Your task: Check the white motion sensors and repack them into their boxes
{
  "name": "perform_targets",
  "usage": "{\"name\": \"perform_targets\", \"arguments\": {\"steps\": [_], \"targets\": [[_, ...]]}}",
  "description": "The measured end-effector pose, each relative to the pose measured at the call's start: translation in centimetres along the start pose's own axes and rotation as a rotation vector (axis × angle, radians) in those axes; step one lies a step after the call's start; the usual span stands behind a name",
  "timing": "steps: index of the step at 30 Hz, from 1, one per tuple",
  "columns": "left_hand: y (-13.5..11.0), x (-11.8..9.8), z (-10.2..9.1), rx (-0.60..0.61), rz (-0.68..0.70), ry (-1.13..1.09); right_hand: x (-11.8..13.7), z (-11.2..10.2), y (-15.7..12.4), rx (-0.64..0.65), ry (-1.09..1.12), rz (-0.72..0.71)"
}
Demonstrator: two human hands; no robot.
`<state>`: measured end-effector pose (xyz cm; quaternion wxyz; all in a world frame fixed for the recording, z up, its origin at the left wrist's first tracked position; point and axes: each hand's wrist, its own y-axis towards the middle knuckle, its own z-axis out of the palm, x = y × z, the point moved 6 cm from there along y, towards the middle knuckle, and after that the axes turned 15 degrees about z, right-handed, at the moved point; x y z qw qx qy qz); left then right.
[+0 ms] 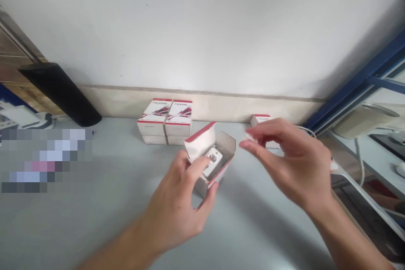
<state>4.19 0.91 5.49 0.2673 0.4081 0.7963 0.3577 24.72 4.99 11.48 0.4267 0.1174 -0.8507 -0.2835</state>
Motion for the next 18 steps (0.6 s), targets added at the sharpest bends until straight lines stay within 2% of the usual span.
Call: {"name": "perform_targets", "arguments": {"steps": [2, 5, 8, 11, 15, 18], "targets": [[0.0, -0.1, 0.0, -0.004, 0.021, -0.01, 2.3, 1.0, -0.8, 0.019, -0.057, -0.153], [-0.2, -0.1, 0.1, 0.0, 0.004, -0.029, 3.2, 2.6, -1.8, -0.005, -0.147, -0.282], [-0.3, -0.1, 0.4, 0.021, -0.023, -0.059, 2.2, 3.3, -1.9, 0.013, -0.185, -0.262], [-0.3, -0.1, 0.4, 0.008, -0.013, -0.093, 1.4, 3.2, -2.0, 0.109, -0.229, -0.225], [-0.4, 0.3, 0.3, -0.04, -0.045, -0.123, 1.3, 2.9, -2.7, 0.219, -0.29, -0.258], [-0.5, 0.6, 0.4, -0.053, -0.057, -0.15, 1.2, 3.0, -3.3, 0.229, -0.336, -0.277]]}}
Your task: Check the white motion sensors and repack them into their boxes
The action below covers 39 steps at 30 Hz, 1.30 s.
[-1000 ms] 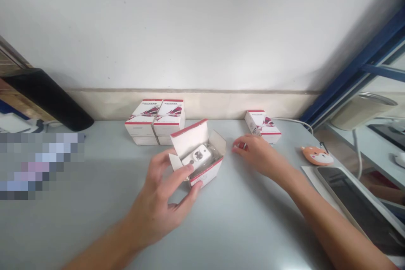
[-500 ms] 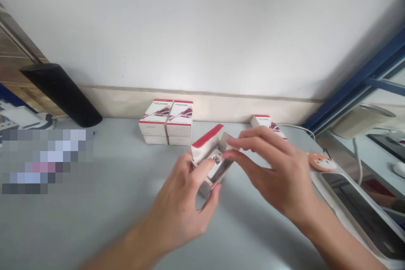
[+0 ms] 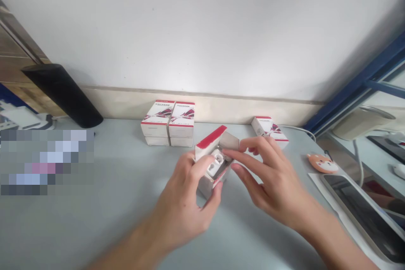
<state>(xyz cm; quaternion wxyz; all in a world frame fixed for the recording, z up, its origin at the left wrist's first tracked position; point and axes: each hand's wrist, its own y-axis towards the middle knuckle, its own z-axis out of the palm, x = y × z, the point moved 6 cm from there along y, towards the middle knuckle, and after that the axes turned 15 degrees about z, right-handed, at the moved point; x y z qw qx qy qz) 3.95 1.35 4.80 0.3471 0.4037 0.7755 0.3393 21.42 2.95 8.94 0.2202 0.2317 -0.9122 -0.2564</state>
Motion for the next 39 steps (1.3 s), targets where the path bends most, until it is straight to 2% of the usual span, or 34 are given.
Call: {"name": "perform_targets", "arguments": {"steps": [4, 7, 14, 22, 27, 29, 34, 37, 39], "targets": [[-0.2, 0.4, 0.1, -0.012, -0.019, -0.02, -0.2, 0.5, -0.2, -0.029, -0.027, 0.039], [-0.2, 0.5, 0.0, -0.012, -0.024, -0.011, -0.1, 0.8, -0.3, -0.031, -0.101, 0.018], [-0.2, 0.4, 0.0, -0.014, -0.036, 0.019, 1.3, 0.9, -0.8, -0.102, -0.185, 0.031], [-0.4, 0.6, 0.1, -0.01, -0.015, -0.008, 1.1, 1.3, -1.3, 0.012, 0.002, 0.212], [-0.7, 0.7, 0.1, 0.021, -0.057, -0.018, -0.6, 0.7, -0.5, -0.003, 0.405, 0.279], [-0.8, 0.8, 0.1, 0.033, -0.078, -0.056, -1.1, 0.7, -0.2, -0.026, 0.478, 0.277], [-0.5, 0.7, 0.0, 0.052, -0.067, -0.082, -0.6, 0.7, -0.1, -0.132, 0.299, 0.118], [-0.3, 0.6, -0.1, 0.043, -0.067, -0.085, -0.6, 0.8, -0.4, -0.143, 0.243, 0.108], [-0.2, 0.6, -0.1, 0.031, -0.058, -0.073, -0.6, 1.0, -0.4, -0.124, 0.125, 0.102]]}}
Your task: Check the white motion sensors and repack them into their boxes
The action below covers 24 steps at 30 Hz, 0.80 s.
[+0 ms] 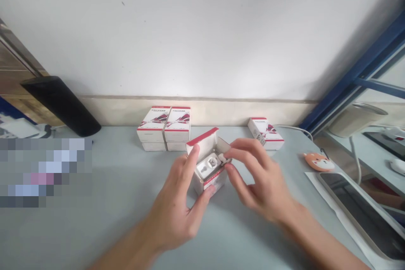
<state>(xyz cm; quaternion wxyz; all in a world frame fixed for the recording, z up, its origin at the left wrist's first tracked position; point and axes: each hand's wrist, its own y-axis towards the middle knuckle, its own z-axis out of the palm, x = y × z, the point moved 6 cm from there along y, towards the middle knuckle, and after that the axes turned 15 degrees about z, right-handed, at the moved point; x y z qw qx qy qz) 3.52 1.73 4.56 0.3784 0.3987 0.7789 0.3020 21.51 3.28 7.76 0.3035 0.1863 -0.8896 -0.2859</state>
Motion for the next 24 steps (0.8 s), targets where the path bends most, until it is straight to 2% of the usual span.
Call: {"name": "perform_targets", "arguments": {"steps": [4, 10, 17, 20, 24], "targets": [[-0.1, -0.1, 0.0, -0.009, 0.042, 0.014, -0.1, 0.5, -0.1, 0.079, -0.203, -0.013], [-0.3, 0.4, -0.1, -0.03, -0.004, -0.014, -0.2, 0.6, 0.2, 0.15, -0.214, -0.004], [-0.3, 0.4, 0.0, -0.028, -0.003, -0.017, 0.3, -0.3, 0.0, 0.016, -0.172, -0.057], [-0.4, 0.5, 0.0, -0.025, -0.002, -0.025, 0.5, -0.4, -0.1, 0.027, -0.214, -0.092], [-0.4, 0.4, 0.0, -0.014, 0.013, -0.038, 0.2, 0.0, 0.1, 0.07, -0.261, -0.037]]}}
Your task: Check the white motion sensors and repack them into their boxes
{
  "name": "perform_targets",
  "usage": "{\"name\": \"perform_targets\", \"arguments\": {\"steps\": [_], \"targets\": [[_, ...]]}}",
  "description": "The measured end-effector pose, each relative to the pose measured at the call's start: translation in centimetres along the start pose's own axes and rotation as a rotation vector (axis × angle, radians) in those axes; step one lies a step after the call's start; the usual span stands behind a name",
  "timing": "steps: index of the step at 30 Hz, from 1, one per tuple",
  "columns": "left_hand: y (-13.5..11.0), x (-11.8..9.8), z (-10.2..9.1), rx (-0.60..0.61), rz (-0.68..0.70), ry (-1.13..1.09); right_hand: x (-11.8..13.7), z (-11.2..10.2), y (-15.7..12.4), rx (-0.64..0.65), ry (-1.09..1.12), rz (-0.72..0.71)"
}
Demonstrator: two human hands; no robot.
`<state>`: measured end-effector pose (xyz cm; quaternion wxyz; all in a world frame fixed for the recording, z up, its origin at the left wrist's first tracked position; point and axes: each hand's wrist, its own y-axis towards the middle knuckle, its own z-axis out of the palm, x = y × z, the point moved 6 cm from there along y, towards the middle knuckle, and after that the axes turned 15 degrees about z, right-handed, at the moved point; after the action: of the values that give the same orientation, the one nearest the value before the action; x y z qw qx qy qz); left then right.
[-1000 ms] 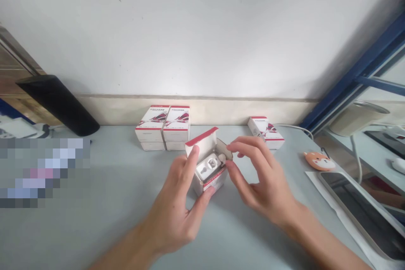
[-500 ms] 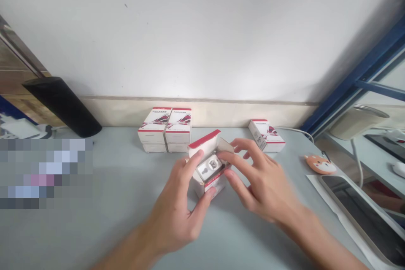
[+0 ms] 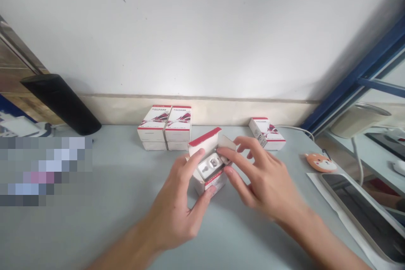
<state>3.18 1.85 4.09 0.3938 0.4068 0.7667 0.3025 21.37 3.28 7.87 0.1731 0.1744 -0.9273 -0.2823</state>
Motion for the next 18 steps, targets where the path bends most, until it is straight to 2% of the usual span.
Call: {"name": "perform_targets", "arguments": {"steps": [3, 8, 11, 18], "targets": [[0.0, -0.1, 0.0, 0.014, 0.002, -0.003, -0.1, 0.2, 0.1, 0.022, 0.022, 0.02], [0.1, -0.1, -0.1, 0.004, 0.028, 0.015, 0.1, -0.8, -0.2, -0.089, 0.095, -0.02], [0.0, 0.0, 0.0, -0.003, 0.02, 0.01, 0.4, -0.8, -0.3, -0.075, 0.074, -0.052], [-0.1, 0.1, 0.0, 0.002, 0.016, 0.02, 0.4, -0.4, -0.2, -0.026, 0.058, -0.03]]}}
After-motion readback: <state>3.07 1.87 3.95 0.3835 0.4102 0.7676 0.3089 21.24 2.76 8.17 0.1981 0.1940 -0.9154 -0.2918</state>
